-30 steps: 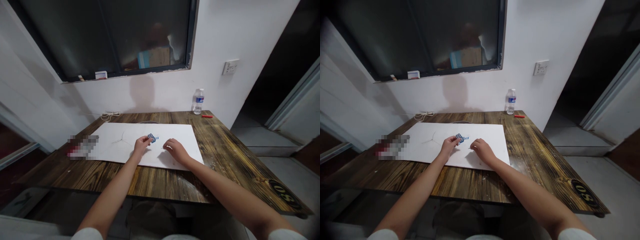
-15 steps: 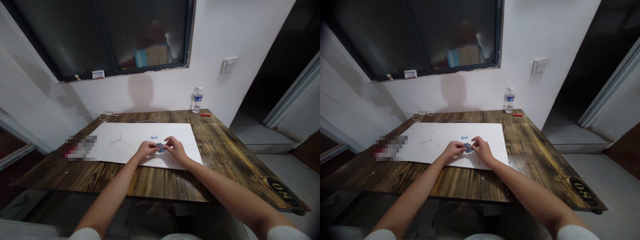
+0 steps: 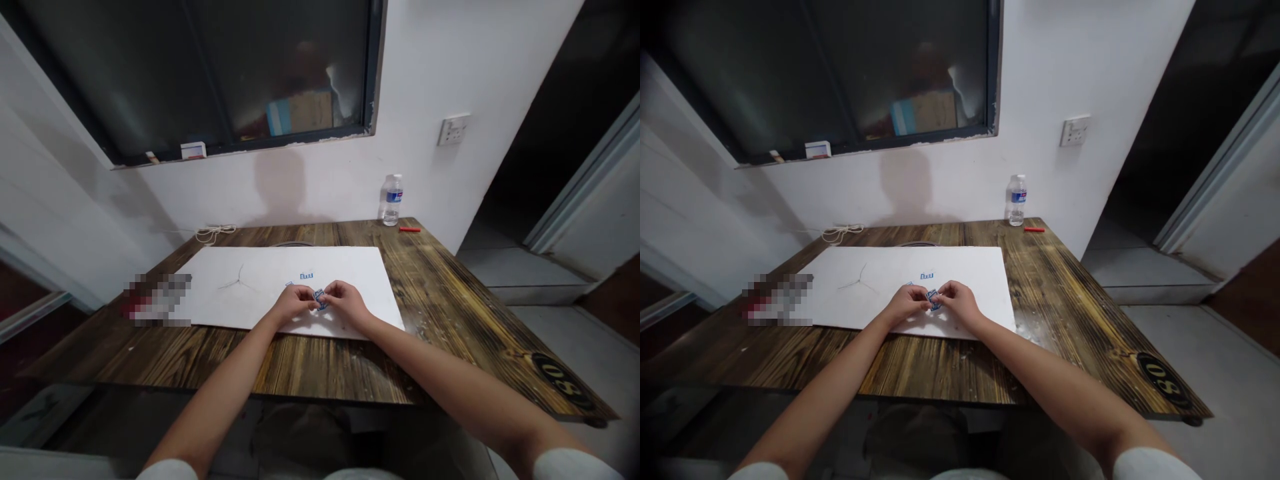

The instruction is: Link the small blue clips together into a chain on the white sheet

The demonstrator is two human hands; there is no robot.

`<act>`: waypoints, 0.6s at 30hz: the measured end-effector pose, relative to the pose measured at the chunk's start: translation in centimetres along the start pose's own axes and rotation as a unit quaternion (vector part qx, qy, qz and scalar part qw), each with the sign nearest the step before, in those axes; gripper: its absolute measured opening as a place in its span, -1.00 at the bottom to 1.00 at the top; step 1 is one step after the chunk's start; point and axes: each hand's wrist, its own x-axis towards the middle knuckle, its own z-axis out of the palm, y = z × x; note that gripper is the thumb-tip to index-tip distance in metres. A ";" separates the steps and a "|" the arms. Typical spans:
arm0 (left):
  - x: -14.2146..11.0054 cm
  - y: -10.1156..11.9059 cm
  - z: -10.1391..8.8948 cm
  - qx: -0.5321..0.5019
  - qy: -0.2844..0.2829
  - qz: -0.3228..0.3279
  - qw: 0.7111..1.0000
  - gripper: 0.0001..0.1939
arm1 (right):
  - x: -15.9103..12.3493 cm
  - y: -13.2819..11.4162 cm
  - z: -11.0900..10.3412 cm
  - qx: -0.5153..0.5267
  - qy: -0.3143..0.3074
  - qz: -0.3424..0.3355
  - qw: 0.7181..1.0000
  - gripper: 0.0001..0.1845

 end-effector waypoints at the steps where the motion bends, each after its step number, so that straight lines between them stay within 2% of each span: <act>1: 0.0 0.0 0.0 -0.006 -0.001 0.005 1.000 -0.74 | 0.0 0.0 0.1 0.017 0.002 0.014 1.000 -0.65; 6: -0.1 0.3 0.1 0.011 -0.013 0.016 1.000 -0.69 | -0.6 -0.8 0.5 0.066 -0.018 0.060 0.996 -0.56; 10: -0.3 0.6 0.2 0.020 -0.019 0.026 0.999 -0.69 | -1.0 -1.3 0.7 0.078 -0.027 0.065 0.994 -0.52; 18: 0.0 0.6 0.1 -0.044 0.078 0.023 0.996 -0.68 | -0.5 -2.2 -0.3 0.052 -0.002 -0.002 0.999 -0.67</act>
